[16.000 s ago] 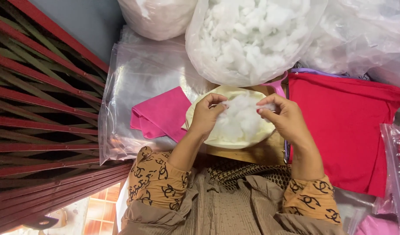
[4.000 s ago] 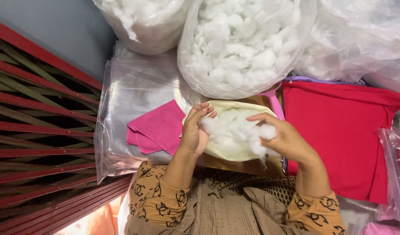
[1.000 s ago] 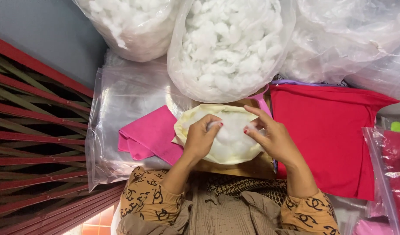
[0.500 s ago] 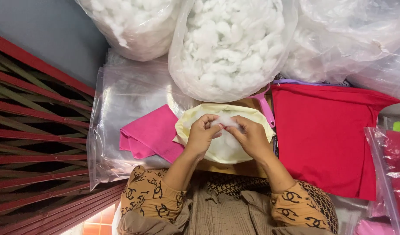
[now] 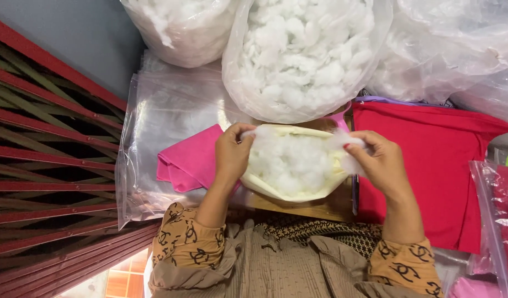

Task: Stuffing a small white fabric pouch with synthetic fiber.

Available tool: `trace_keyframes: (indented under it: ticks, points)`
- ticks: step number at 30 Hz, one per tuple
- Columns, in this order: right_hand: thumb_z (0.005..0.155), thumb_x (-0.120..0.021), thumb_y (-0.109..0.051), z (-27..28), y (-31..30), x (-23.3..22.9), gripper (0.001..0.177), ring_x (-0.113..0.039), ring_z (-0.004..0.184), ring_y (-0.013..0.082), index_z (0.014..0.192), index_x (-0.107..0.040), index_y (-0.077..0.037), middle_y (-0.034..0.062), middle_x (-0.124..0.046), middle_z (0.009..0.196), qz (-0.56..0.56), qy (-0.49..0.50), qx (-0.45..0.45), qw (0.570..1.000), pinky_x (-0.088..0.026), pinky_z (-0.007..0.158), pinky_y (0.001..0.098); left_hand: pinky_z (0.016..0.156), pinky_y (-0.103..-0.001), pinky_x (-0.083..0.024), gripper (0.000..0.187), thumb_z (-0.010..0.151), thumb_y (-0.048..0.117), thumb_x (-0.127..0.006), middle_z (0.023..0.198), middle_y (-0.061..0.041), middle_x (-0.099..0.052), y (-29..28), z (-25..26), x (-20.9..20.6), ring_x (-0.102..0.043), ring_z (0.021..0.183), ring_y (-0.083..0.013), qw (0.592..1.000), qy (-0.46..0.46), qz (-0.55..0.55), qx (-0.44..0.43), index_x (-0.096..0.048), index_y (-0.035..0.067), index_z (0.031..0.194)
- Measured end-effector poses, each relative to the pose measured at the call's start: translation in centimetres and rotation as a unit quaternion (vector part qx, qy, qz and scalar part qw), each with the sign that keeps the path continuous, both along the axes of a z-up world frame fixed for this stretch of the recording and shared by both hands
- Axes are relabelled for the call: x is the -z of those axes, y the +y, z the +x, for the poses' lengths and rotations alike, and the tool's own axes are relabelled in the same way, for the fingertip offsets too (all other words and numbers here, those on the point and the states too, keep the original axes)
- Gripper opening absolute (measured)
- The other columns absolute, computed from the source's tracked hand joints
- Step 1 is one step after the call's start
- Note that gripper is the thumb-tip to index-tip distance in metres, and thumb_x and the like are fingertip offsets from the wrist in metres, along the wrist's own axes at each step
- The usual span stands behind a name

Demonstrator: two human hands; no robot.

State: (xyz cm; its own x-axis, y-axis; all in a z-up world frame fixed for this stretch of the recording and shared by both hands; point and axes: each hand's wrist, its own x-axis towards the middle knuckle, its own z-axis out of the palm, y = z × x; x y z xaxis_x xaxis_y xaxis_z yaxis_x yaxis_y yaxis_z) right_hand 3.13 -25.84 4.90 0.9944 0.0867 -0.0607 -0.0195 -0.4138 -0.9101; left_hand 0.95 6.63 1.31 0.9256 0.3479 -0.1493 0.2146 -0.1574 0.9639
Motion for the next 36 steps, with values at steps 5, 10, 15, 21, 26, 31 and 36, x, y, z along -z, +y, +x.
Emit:
trace_keyframes:
  ticks: [5, 10, 15, 21, 26, 31, 36]
  points:
    - [0.094, -0.071, -0.024, -1.2, 5.6, 5.6, 0.033, -0.071, 0.093, 0.0275, 0.126, -0.07, -0.029, 0.0065, -0.067, 0.113, -0.382, -0.209, -0.098, 0.895, -0.059, 0.072, 0.038, 0.118, -0.063, -0.028, 0.051, 0.094, 0.018, -0.061, 0.155, -0.02, -0.045, -6.3, -1.2, -0.2, -0.031, 0.148, -0.0461, 0.84, -0.052, 0.445, 0.306, -0.055, 0.005, 0.144]
    - [0.098, -0.062, -0.023, -1.1, 8.4, 7.9, 0.04, -0.069, 0.099, 0.027, 0.136, -0.062, -0.033, 0.0088, -0.058, 0.131, -0.549, -0.173, -0.158, 0.802, -0.063, 0.07, 0.037, 0.124, -0.061, -0.009, 0.07, 0.099, 0.042, -0.057, 0.169, -0.01, -0.022, -6.4, -1.0, 4.1, -0.009, 0.157, -0.0365, 0.751, 0.108, 0.521, 0.39, -0.034, 0.016, 0.159]
    - [0.097, -0.065, -0.031, 1.1, 5.0, 4.5, 0.048, -0.068, 0.113, 0.0404, 0.143, -0.06, -0.04, 0.0129, -0.049, 0.141, -0.4, -0.002, -0.137, 0.906, -0.061, 0.089, 0.0504, 0.122, -0.065, -0.008, 0.076, 0.094, 0.044, -0.064, 0.169, -0.013, -0.02, -6.1, -0.3, 1.8, -0.009, 0.156, -0.0405, 0.77, 0.135, 0.472, 0.408, -0.034, 0.017, 0.159]
    - [0.094, -0.071, -0.024, 0.0, 2.6, -0.7, 0.054, -0.069, 0.094, 0.0334, 0.147, -0.06, -0.03, 0.0179, -0.053, 0.132, -0.141, -0.003, -0.062, 0.988, -0.055, 0.071, 0.0412, 0.113, -0.056, -0.035, 0.05, 0.095, 0.028, -0.064, 0.144, -0.019, -0.053, -5.8, -1.1, -0.5, -0.05, 0.137, -0.0394, 0.883, -0.055, 0.373, 0.281, -0.059, 0.011, 0.141]
    - [0.1, -0.031, -0.061, -1.8, 4.6, -1.5, 0.071, -0.061, 0.096, 0.0147, 0.157, -0.038, -0.02, 0.0137, -0.053, 0.136, 0.21, 0.109, -0.082, 0.968, -0.044, 0.051, 0.0203, 0.089, -0.031, -0.057, 0.057, 0.084, 0.026, -0.083, 0.128, -0.008, -0.059, -7.1, -2.9, -2.3, -0.067, 0.112, -0.0262, 0.965, -0.021, -0.061, 0.256, -0.063, 0.018, 0.137]
    - [0.096, -0.039, -0.064, -2.1, 6.1, 0.9, 0.079, -0.058, 0.105, 0.0167, 0.159, -0.031, -0.018, 0.0142, -0.047, 0.14, 0.258, 0.102, -0.12, 0.953, -0.047, 0.055, 0.021, 0.078, -0.027, -0.059, 0.05, 0.078, 0.013, -0.082, 0.112, -0.01, -0.061, -8.9, -2.8, -1.1, -0.067, 0.09, -0.0192, 0.963, 0.009, -0.137, 0.232, -0.067, 0.01, 0.126]
    - [0.076, -0.076, -0.01, -2.4, 6.6, -1.8, 0.086, -0.05, 0.122, 0.0298, 0.155, -0.045, -0.019, 0.0137, -0.043, 0.146, 0.11, 0.103, -0.109, 0.983, -0.047, 0.082, 0.0301, 0.075, -0.026, -0.064, 0.023, 0.083, 0.001, -0.071, 0.09, -0.008, -0.062, -8.1, -1.6, 1.6, -0.069, 0.076, -0.0124, 0.964, 0.021, -0.237, 0.116, -0.075, 0.002, 0.106]
